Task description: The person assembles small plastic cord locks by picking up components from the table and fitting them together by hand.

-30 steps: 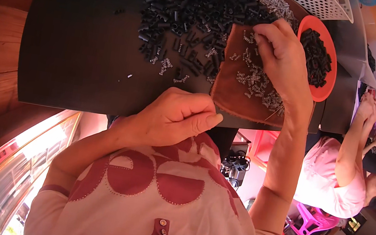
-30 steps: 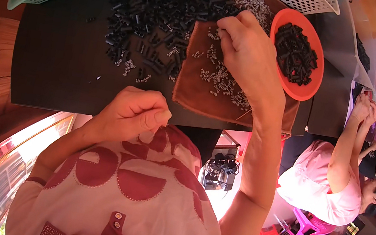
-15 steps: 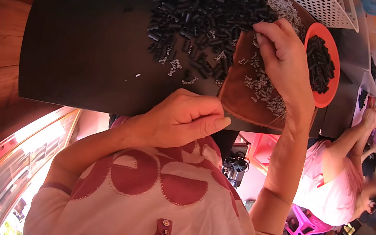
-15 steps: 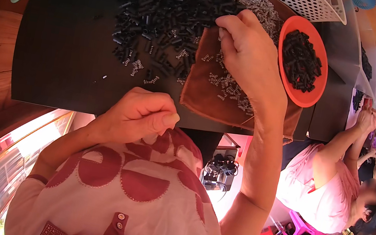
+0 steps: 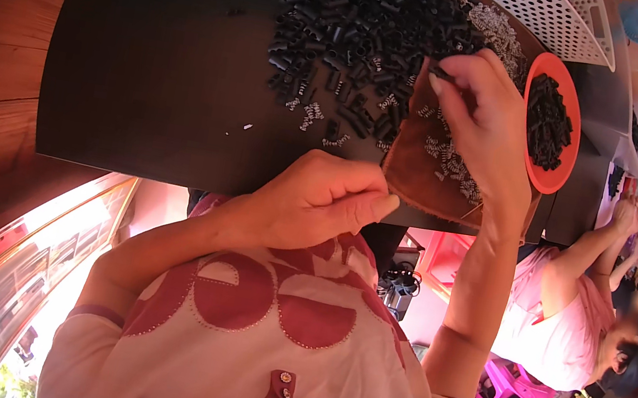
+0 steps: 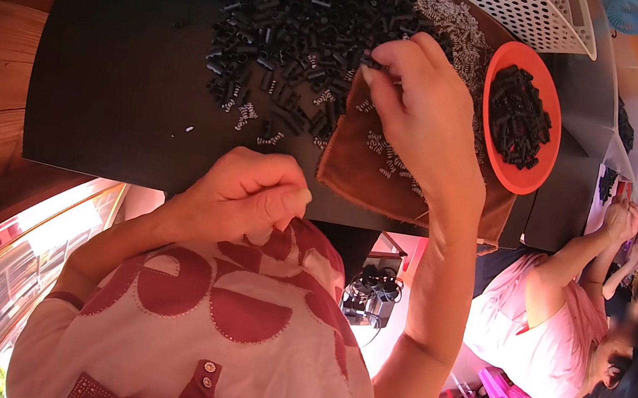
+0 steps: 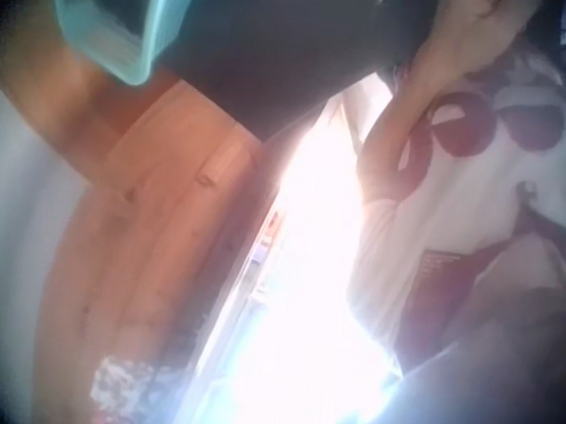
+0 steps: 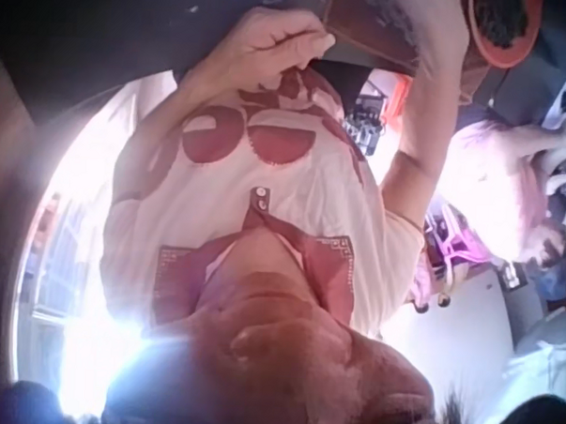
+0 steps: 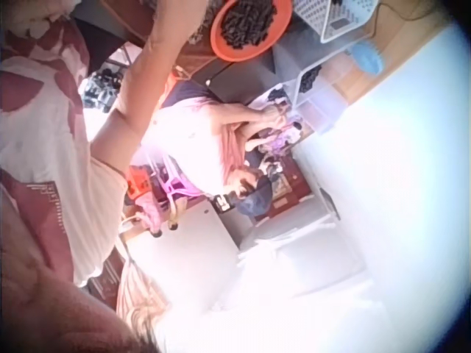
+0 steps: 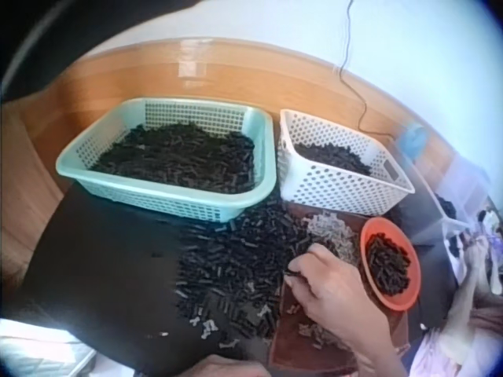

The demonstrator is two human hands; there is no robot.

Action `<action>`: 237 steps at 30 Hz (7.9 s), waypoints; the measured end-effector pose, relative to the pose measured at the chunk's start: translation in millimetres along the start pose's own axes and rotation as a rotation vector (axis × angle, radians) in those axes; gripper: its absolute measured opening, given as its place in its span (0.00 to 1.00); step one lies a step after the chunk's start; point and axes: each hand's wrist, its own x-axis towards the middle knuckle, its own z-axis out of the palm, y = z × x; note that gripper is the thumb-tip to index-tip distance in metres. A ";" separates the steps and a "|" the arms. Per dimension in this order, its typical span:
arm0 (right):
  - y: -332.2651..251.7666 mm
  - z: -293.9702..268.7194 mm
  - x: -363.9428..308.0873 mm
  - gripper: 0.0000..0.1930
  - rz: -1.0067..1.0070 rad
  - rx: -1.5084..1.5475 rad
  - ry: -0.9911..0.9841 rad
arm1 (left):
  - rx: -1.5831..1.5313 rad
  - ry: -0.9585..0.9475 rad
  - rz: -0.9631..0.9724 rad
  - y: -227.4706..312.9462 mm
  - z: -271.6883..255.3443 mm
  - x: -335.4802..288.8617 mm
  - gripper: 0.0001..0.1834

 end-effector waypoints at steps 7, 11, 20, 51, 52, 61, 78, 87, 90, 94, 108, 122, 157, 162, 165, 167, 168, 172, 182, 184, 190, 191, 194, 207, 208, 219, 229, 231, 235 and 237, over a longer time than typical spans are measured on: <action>-39.5 -20.4 -32.1 0.11 -0.010 0.358 -0.132 | -0.423 0.163 -0.208 0.5 0.7 3.3 0.19; -57.0 -15.5 -36.9 0.12 -0.163 0.333 -0.135 | -0.451 0.211 -0.205 6.7 1.7 4.6 0.22; -55.5 -6.3 -48.9 0.12 -0.141 0.448 -0.021 | -0.467 0.208 -0.241 10.5 5.6 -2.6 0.22; 10.1 -5.3 -1.3 0.05 0.015 -0.199 -0.059 | -0.467 0.168 -0.186 5.3 1.5 -1.5 0.14; 13.4 -8.0 -3.4 0.04 0.016 -0.046 -0.012 | -0.466 0.171 -0.184 5.3 1.4 -1.5 0.14; 14.8 -9.4 -24.3 0.03 0.331 0.426 0.066 | -0.505 0.191 -0.169 2.9 1.9 -0.4 0.13; -61.1 5.3 -55.7 0.02 0.247 0.874 0.104 | -0.571 0.205 -0.181 4.3 5.6 3.0 0.18; -65.9 15.7 -53.1 0.07 -0.194 0.452 0.222 | -0.575 0.195 -0.151 3.6 4.2 1.2 0.18; -71.1 16.2 -57.5 0.09 -0.117 0.442 0.189 | -0.548 0.174 -0.135 1.7 1.9 0.0 0.17; -76.2 15.3 -56.8 0.09 -0.093 0.446 0.186 | -0.513 0.156 -0.133 4.1 0.7 -1.7 0.15; -35.4 22.3 3.6 0.05 -0.111 0.105 -0.060 | -0.497 0.207 -0.192 11.0 -7.1 -13.7 0.15; -29.1 21.2 21.3 0.05 -0.098 -0.141 -0.160 | -0.501 0.189 -0.170 7.6 -11.7 -13.6 0.15; -38.8 15.6 4.7 0.06 -0.068 0.186 -0.060 | -0.563 0.258 -0.178 6.8 -8.8 -17.7 0.15; -54.8 4.6 -17.9 0.05 0.258 0.533 -0.049 | -0.532 0.248 -0.225 24.7 -11.1 -18.1 0.15; -50.2 -1.9 -32.2 0.04 0.279 0.602 -0.002 | -0.541 0.244 -0.215 29.6 -8.6 -3.8 0.15; -58.6 -6.4 -34.4 0.05 0.260 0.621 0.028 | -0.587 0.244 -0.199 27.1 -13.5 4.6 0.15; -60.0 -8.1 -35.0 0.05 0.198 0.642 0.059 | -0.621 0.210 -0.181 25.0 -17.6 8.8 0.14; -58.0 -13.9 -39.9 0.07 -0.009 0.568 0.150 | -0.655 0.126 -0.160 24.9 -21.8 19.9 0.14; -59.6 -20.5 -59.4 0.07 0.027 0.632 0.231 | -0.544 0.036 -0.215 23.9 -14.6 37.6 0.16; -57.0 -19.9 -61.9 0.07 -0.004 0.596 0.242 | -0.533 0.033 -0.218 23.4 -13.6 38.4 0.16; -64.1 -14.1 -68.7 0.10 0.030 0.517 0.306 | -0.497 0.042 -0.212 19.0 -12.0 40.9 0.18; -64.1 -13.1 -70.0 0.10 0.029 0.515 0.307 | -0.498 0.036 -0.221 19.7 -11.4 41.7 0.18; -62.5 -10.7 -68.8 0.11 -0.029 0.416 0.326 | -0.496 0.040 -0.225 18.1 -11.0 42.1 0.18; -66.3 1.3 -66.1 0.14 -0.074 0.340 0.336 | -0.487 0.044 -0.215 17.0 -13.3 42.6 0.17; -66.2 2.2 -65.8 0.14 -0.068 0.348 0.340 | -0.490 0.046 -0.216 17.3 -14.0 42.9 0.17; -69.5 10.8 -68.9 0.11 0.100 0.545 0.367 | -0.503 0.054 -0.239 21.9 -14.3 45.8 0.17; -73.6 10.6 -68.9 0.09 0.197 0.653 0.370 | -0.430 0.075 -0.210 21.6 -13.0 47.1 0.18; -74.5 9.5 -68.6 0.09 0.200 0.639 0.367 | -0.442 0.063 -0.218 20.5 -13.7 47.4 0.18; -75.0 11.5 -67.8 0.08 0.235 0.673 0.356 | -0.376 0.050 -0.215 22.0 -13.5 46.4 0.19; -74.3 12.7 -67.8 0.09 0.220 0.675 0.361 | -0.424 0.050 -0.224 23.2 -13.0 46.2 0.18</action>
